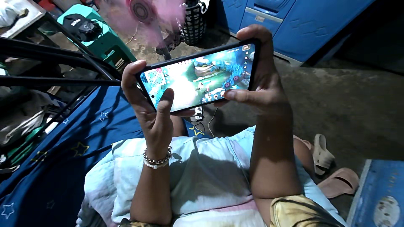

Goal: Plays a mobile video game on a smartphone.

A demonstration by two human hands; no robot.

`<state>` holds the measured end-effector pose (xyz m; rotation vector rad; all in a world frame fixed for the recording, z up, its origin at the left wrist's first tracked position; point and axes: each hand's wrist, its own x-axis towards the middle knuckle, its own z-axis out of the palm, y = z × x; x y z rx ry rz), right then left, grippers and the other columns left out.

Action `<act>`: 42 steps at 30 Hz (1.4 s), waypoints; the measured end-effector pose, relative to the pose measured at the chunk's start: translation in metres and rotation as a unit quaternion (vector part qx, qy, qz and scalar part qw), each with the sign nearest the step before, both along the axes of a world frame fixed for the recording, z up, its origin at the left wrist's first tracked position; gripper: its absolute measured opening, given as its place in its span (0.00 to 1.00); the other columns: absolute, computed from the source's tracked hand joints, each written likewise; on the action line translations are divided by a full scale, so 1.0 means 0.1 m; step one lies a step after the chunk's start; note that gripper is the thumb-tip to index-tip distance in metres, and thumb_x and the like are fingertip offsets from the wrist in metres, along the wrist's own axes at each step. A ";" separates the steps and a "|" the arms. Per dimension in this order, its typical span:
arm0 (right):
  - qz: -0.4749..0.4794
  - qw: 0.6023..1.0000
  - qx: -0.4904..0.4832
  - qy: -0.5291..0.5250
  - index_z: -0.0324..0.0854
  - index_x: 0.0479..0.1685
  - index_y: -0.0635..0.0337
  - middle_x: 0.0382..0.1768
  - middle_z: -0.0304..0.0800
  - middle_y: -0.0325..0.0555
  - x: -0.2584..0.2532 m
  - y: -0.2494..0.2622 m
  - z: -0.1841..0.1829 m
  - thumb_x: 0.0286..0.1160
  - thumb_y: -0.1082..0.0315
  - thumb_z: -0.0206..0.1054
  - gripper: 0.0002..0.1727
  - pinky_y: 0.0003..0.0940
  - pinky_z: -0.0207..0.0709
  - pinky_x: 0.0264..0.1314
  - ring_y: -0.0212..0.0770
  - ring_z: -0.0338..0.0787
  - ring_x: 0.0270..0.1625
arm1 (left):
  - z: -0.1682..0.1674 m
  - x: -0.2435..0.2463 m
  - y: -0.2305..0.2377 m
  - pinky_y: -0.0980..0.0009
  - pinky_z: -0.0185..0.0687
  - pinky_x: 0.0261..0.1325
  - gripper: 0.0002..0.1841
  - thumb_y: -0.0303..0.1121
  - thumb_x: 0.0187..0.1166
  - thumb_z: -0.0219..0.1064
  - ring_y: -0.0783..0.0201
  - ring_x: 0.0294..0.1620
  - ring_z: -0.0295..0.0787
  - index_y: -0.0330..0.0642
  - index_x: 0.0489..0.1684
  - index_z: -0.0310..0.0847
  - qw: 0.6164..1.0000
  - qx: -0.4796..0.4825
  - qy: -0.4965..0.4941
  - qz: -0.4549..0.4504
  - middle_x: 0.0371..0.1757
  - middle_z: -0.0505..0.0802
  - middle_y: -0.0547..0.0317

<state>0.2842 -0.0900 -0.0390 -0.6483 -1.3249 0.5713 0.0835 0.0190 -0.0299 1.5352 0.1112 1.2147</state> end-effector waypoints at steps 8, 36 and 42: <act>0.007 1.000 0.008 0.000 0.54 0.81 0.49 0.66 0.78 0.40 0.00 0.01 0.00 0.61 0.78 0.76 0.46 0.35 0.95 0.41 0.39 0.89 0.61 | -0.01 0.00 0.00 0.68 0.98 0.39 0.35 0.30 0.81 0.68 0.66 0.58 0.90 0.58 0.83 0.51 1.000 0.009 -0.003 0.004 0.71 0.77 0.65; 0.007 1.000 0.004 0.000 0.55 0.80 0.45 0.67 0.79 0.38 -0.01 0.01 0.00 0.60 0.77 0.78 0.46 0.34 0.95 0.41 0.38 0.90 0.61 | 0.01 0.01 -0.03 0.68 0.97 0.35 0.40 0.21 0.74 0.71 0.65 0.51 0.92 0.57 0.83 0.51 1.000 -0.002 -0.004 0.001 0.70 0.78 0.62; 0.005 1.000 0.006 -0.015 0.53 0.81 0.48 0.67 0.78 0.38 0.00 0.01 0.00 0.60 0.77 0.77 0.47 0.34 0.94 0.49 0.36 0.89 0.62 | 0.00 0.01 -0.03 0.70 0.97 0.35 0.40 0.23 0.74 0.72 0.67 0.53 0.91 0.57 0.84 0.52 0.999 0.009 0.013 0.029 0.72 0.76 0.64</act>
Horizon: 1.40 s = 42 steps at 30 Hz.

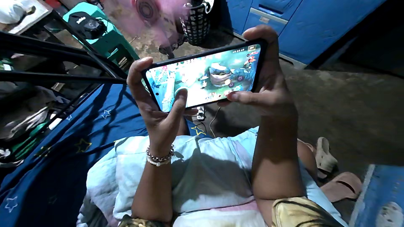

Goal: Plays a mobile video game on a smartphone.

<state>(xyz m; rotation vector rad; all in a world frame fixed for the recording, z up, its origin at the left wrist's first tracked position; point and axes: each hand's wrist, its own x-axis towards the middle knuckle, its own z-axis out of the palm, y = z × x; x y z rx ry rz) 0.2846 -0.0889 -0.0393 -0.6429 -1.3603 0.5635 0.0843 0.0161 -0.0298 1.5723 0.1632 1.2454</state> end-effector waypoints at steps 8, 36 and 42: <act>0.025 0.998 -0.009 0.065 0.58 0.79 0.44 0.66 0.80 0.37 -0.04 0.00 0.01 0.69 0.73 0.73 0.39 0.36 0.95 0.39 0.39 0.91 0.59 | 0.00 0.01 0.01 0.68 0.97 0.41 0.40 0.22 0.75 0.71 0.65 0.57 0.90 0.56 0.83 0.50 1.000 0.002 -0.011 -0.019 0.71 0.78 0.64; 0.025 0.999 -0.010 0.043 0.54 0.81 0.45 0.66 0.79 0.40 -0.02 0.01 -0.01 0.60 0.78 0.77 0.47 0.38 0.96 0.40 0.40 0.90 0.61 | 0.00 0.00 0.01 0.67 0.98 0.37 0.40 0.22 0.74 0.71 0.64 0.55 0.91 0.55 0.84 0.50 1.000 0.007 -0.006 -0.011 0.71 0.78 0.62; 0.024 0.999 -0.009 0.038 0.53 0.81 0.46 0.67 0.78 0.41 -0.02 0.02 -0.01 0.58 0.80 0.77 0.49 0.37 0.95 0.41 0.40 0.90 0.61 | -0.01 0.00 0.01 0.68 0.98 0.38 0.42 0.24 0.74 0.73 0.64 0.56 0.90 0.55 0.84 0.49 1.000 0.015 0.002 0.004 0.72 0.76 0.62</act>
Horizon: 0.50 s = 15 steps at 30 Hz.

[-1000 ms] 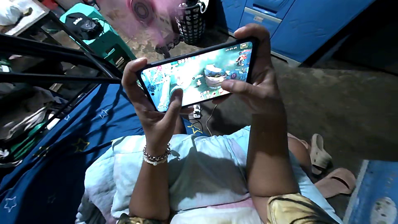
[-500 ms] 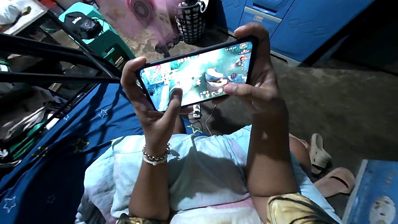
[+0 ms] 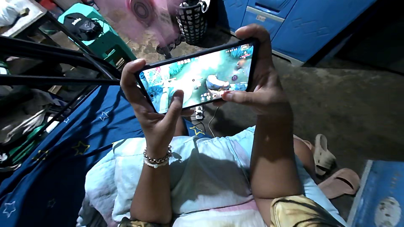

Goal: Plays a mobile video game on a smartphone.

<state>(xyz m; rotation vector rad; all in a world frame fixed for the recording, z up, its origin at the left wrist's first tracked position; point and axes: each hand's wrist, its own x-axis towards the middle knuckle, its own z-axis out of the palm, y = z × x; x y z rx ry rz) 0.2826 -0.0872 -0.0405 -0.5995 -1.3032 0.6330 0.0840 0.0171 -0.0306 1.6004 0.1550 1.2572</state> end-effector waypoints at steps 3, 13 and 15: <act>-0.009 1.000 0.001 -0.004 0.53 0.81 0.48 0.67 0.78 0.41 0.00 0.00 0.00 0.57 0.80 0.77 0.49 0.38 0.95 0.43 0.40 0.89 0.62 | 0.00 0.00 0.00 0.68 0.97 0.41 0.42 0.23 0.73 0.74 0.64 0.58 0.89 0.54 0.84 0.49 1.000 0.004 -0.005 0.002 0.73 0.76 0.61; -0.010 1.000 -0.005 -0.005 0.55 0.81 0.45 0.68 0.78 0.38 0.00 0.00 -0.01 0.58 0.78 0.78 0.48 0.35 0.94 0.49 0.37 0.88 0.63 | 0.01 0.00 -0.01 0.70 0.96 0.38 0.43 0.20 0.70 0.74 0.66 0.56 0.89 0.54 0.84 0.52 1.000 0.009 -0.001 0.009 0.73 0.75 0.62; -0.011 1.000 -0.009 -0.005 0.55 0.81 0.45 0.68 0.79 0.38 0.00 0.00 -0.01 0.58 0.78 0.79 0.48 0.35 0.95 0.46 0.38 0.89 0.63 | 0.01 0.00 -0.01 0.71 0.95 0.41 0.43 0.20 0.69 0.74 0.67 0.57 0.88 0.54 0.84 0.52 1.000 0.011 -0.002 0.003 0.73 0.75 0.63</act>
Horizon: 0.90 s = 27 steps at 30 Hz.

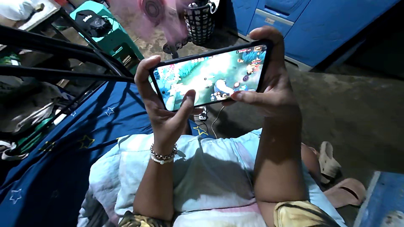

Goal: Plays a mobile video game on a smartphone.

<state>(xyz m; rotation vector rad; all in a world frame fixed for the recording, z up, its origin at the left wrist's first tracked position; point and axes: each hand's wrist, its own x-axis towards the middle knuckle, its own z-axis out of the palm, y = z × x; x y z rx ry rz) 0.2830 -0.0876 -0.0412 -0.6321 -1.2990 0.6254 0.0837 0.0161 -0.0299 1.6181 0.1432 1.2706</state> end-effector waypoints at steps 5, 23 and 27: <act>-0.001 1.000 0.013 -0.006 0.54 0.81 0.47 0.68 0.78 0.37 0.00 0.01 0.00 0.57 0.79 0.79 0.49 0.35 0.93 0.53 0.37 0.88 0.64 | -0.01 0.00 0.01 0.71 0.96 0.43 0.43 0.19 0.70 0.74 0.68 0.56 0.88 0.53 0.84 0.52 1.000 0.000 -0.014 -0.023 0.73 0.75 0.63; -0.012 1.000 0.013 -0.010 0.53 0.81 0.47 0.68 0.78 0.36 0.01 0.00 0.01 0.58 0.77 0.79 0.49 0.33 0.93 0.54 0.35 0.88 0.63 | 0.00 -0.05 0.06 0.68 0.95 0.42 0.36 0.22 0.74 0.62 0.66 0.61 0.87 0.59 0.83 0.56 0.993 -0.059 -0.035 -0.096 0.73 0.77 0.64; -0.013 1.000 0.013 -0.013 0.53 0.82 0.47 0.68 0.78 0.38 0.01 0.01 0.01 0.58 0.77 0.79 0.49 0.34 0.94 0.48 0.36 0.89 0.61 | -0.01 -0.04 0.06 0.67 0.96 0.44 0.38 0.19 0.71 0.62 0.65 0.61 0.88 0.58 0.83 0.54 0.994 -0.048 -0.033 -0.088 0.74 0.77 0.64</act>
